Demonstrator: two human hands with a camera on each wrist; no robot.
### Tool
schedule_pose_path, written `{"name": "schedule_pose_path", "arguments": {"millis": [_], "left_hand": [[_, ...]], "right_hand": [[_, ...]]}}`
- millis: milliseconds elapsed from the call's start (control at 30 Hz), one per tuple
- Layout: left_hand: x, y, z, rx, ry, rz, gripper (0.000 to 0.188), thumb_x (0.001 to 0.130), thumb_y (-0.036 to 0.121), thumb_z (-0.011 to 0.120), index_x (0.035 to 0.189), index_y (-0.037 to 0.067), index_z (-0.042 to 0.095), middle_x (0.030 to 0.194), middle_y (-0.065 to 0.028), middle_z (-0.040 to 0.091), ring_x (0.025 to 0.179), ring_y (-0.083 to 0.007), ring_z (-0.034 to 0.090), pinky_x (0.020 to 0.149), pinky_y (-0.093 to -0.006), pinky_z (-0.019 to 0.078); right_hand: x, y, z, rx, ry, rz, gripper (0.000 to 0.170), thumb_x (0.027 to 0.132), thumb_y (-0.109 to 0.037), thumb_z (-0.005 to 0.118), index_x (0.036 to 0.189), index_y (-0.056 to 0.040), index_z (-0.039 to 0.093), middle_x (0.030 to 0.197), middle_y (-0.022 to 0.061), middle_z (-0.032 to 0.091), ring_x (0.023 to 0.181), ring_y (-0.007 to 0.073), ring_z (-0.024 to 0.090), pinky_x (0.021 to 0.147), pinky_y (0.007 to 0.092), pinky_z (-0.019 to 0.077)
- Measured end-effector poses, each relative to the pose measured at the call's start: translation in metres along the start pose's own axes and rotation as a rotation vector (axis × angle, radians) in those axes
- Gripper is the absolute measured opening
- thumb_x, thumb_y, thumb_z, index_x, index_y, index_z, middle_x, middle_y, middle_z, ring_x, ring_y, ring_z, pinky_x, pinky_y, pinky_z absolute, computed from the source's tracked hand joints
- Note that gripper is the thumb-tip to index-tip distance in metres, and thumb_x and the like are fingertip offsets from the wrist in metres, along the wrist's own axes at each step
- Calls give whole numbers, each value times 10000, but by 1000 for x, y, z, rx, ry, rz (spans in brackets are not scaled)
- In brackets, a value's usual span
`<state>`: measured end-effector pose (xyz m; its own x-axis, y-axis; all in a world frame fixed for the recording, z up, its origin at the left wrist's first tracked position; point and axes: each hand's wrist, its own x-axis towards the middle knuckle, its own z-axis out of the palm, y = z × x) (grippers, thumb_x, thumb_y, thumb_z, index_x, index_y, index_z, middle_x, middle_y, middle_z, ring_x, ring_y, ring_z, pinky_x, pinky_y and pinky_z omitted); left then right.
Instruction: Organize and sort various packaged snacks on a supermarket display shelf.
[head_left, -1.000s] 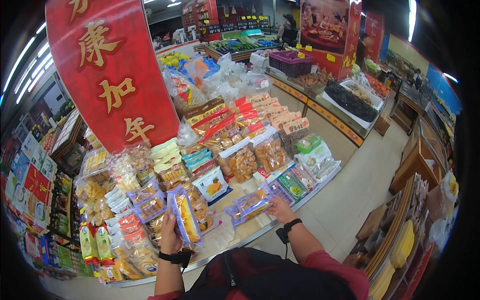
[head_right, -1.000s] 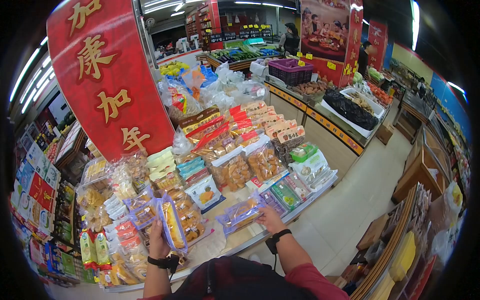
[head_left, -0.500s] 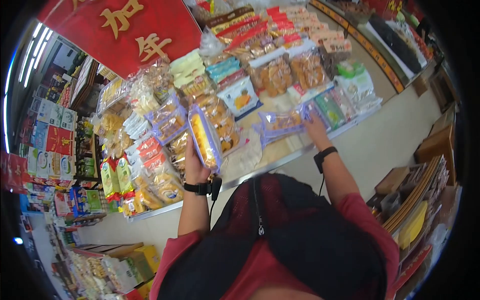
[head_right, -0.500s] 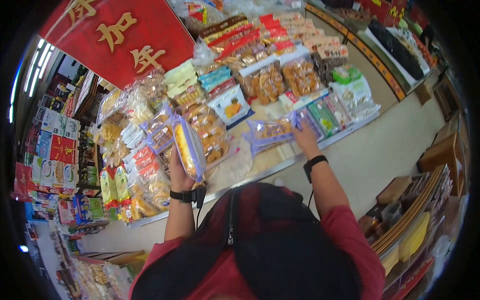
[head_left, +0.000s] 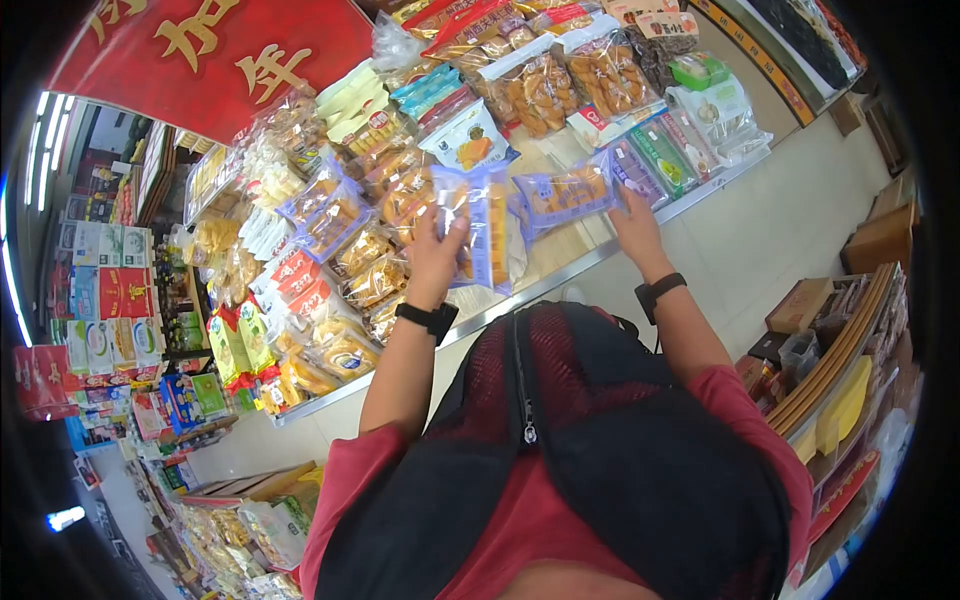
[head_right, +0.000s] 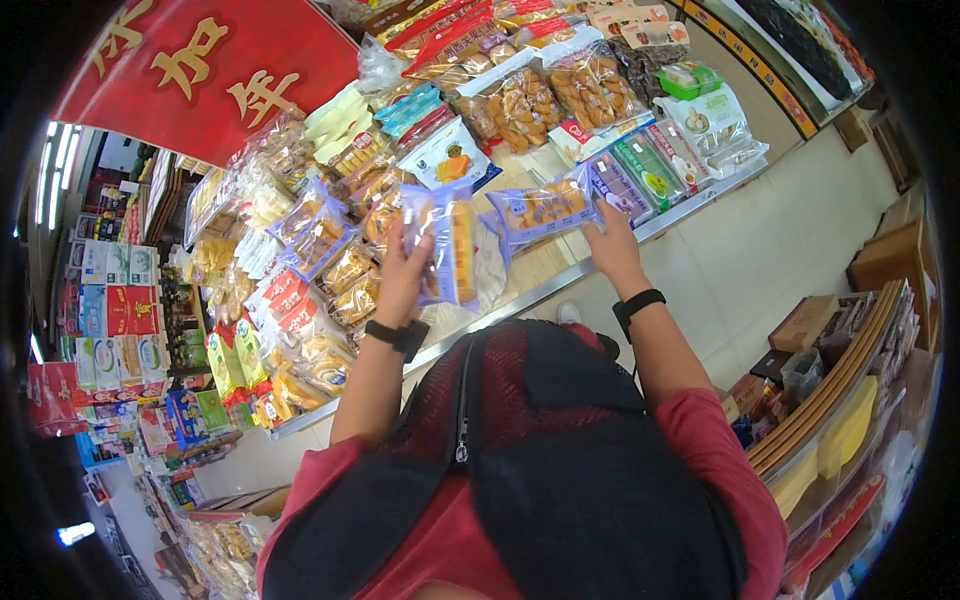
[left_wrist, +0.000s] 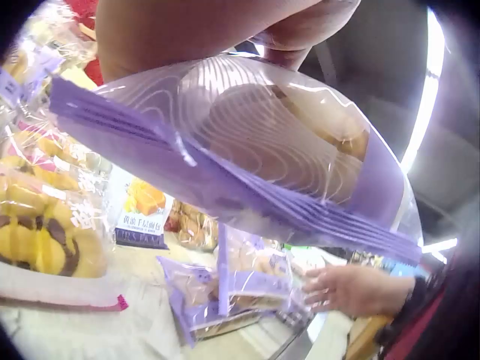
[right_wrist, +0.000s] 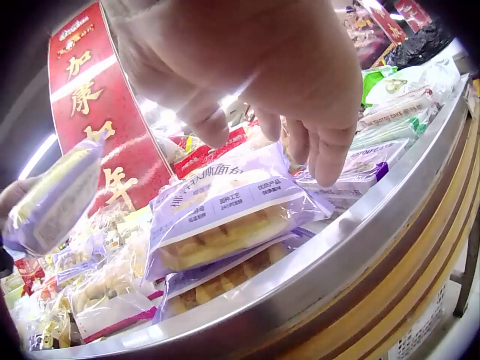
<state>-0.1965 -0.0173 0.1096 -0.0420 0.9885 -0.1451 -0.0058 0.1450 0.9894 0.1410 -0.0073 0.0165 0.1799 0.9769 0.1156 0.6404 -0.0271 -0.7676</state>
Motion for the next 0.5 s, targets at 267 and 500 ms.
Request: {"name": "schedule_pose_path", "arguments": {"millis": [267, 500], "left_hand": [[3, -28, 42, 760, -280, 294, 694, 806, 269, 722, 1368, 1, 416, 1153, -228, 596, 1053, -367, 589, 905, -421, 469], [-1, -38, 83, 840, -500, 465, 601, 834, 263, 678, 1336, 15, 460, 1198, -219, 590, 1088, -374, 572, 940, -440, 455]], "right_hand": [[-30, -34, -3, 407, -156, 70, 568, 856, -219, 643, 1362, -26, 472, 1274, 180, 564, 1161, 289, 546, 941, 356, 442], [-37, -35, 4, 152, -286, -303, 678, 829, -234, 663, 1417, -23, 399, 1370, 221, 484, 1265, 351, 471, 1064, 402, 362]]}}
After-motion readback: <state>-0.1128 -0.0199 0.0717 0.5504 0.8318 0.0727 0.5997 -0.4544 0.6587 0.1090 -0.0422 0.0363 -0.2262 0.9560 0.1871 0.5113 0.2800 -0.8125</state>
